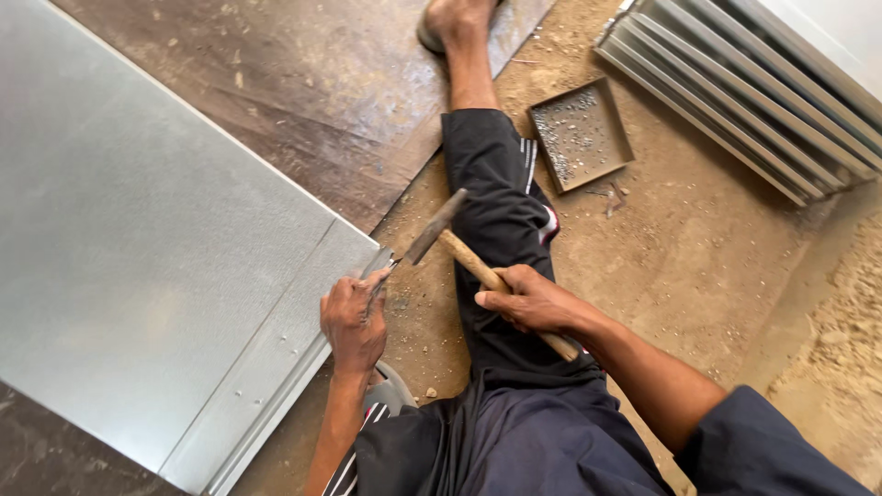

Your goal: The person sits on the floor and uses a hammer to fold and flatten the edges of galvanized sheet metal panels, pressing seams by hand and hammering the folded edges flat. Finished panels are lifted and stacked with the completed pile at the side.

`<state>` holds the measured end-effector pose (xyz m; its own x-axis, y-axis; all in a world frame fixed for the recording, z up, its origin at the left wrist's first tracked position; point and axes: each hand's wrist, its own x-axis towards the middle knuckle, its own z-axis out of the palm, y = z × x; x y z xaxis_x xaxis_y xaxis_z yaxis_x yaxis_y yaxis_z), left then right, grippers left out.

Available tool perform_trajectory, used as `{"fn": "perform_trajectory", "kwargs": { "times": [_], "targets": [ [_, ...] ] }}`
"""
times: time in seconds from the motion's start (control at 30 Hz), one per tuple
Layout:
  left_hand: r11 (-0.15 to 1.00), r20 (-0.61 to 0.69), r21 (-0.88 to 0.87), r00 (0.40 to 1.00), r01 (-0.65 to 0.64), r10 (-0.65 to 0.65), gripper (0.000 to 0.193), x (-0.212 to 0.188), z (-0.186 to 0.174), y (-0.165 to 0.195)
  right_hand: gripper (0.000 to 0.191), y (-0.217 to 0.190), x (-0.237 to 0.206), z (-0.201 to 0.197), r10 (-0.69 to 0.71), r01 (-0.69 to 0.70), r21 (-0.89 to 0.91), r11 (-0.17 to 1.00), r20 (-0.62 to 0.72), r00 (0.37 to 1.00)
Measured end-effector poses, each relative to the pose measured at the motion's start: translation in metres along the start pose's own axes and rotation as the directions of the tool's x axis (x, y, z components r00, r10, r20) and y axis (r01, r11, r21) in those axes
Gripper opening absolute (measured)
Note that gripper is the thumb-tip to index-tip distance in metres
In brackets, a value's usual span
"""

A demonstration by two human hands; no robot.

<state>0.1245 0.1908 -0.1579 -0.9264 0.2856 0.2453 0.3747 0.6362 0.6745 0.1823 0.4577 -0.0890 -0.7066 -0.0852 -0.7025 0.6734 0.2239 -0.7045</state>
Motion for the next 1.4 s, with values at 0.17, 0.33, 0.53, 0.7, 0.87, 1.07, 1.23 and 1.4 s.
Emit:
{"fn": "perform_trajectory", "kwargs": {
  "times": [0.17, 0.33, 0.53, 0.7, 0.87, 1.07, 1.23, 1.4],
  "targets": [
    [0.998, 0.006, -0.021, 0.998, 0.055, -0.055, 0.033, 0.000, 0.005, 0.000, 0.024, 0.011, 0.010, -0.007, -0.076, 0.073, -0.069, 0.995, -0.036, 0.996],
    [0.996, -0.047, -0.034, 0.996, -0.083, 0.082, 0.042, -0.003, 0.007, -0.014, 0.026, 0.027, 0.025, -0.007, -0.433, 0.401, -0.315, 0.860, -0.036, 0.901],
    [0.996, 0.005, -0.078, 0.999, 0.035, -0.035, 0.038, -0.008, -0.001, -0.017, 0.025, 0.026, 0.026, 0.007, -0.008, 0.009, -0.027, 1.000, 0.012, 1.000],
    [0.995, -0.018, -0.096, 1.000, 0.003, -0.005, 0.037, -0.006, -0.004, -0.011, 0.022, 0.023, 0.027, 0.012, -0.002, 0.000, -0.019, 1.000, -0.095, 0.995],
    [0.995, -0.031, -0.102, 1.000, -0.005, 0.002, 0.037, -0.006, -0.003, -0.017, 0.021, 0.030, 0.033, 0.013, 0.012, 0.007, -0.192, 0.981, 0.096, 0.995],
    [0.993, -0.025, -0.120, 1.000, 0.013, -0.016, 0.035, -0.014, 0.005, -0.026, 0.020, 0.030, 0.034, 0.017, -0.028, 0.027, -0.019, 0.999, -0.080, 0.996],
    [0.990, -0.005, -0.136, 0.999, 0.034, -0.036, 0.034, -0.015, 0.010, -0.031, 0.018, 0.029, 0.030, 0.022, -0.025, 0.025, -0.097, 0.995, 0.000, 1.000],
    [0.992, -0.022, -0.127, 1.000, -0.010, 0.008, 0.037, -0.014, 0.005, -0.031, 0.016, 0.028, 0.027, 0.025, 0.010, -0.009, -0.036, 0.999, 0.022, 1.000]
  ]
}}
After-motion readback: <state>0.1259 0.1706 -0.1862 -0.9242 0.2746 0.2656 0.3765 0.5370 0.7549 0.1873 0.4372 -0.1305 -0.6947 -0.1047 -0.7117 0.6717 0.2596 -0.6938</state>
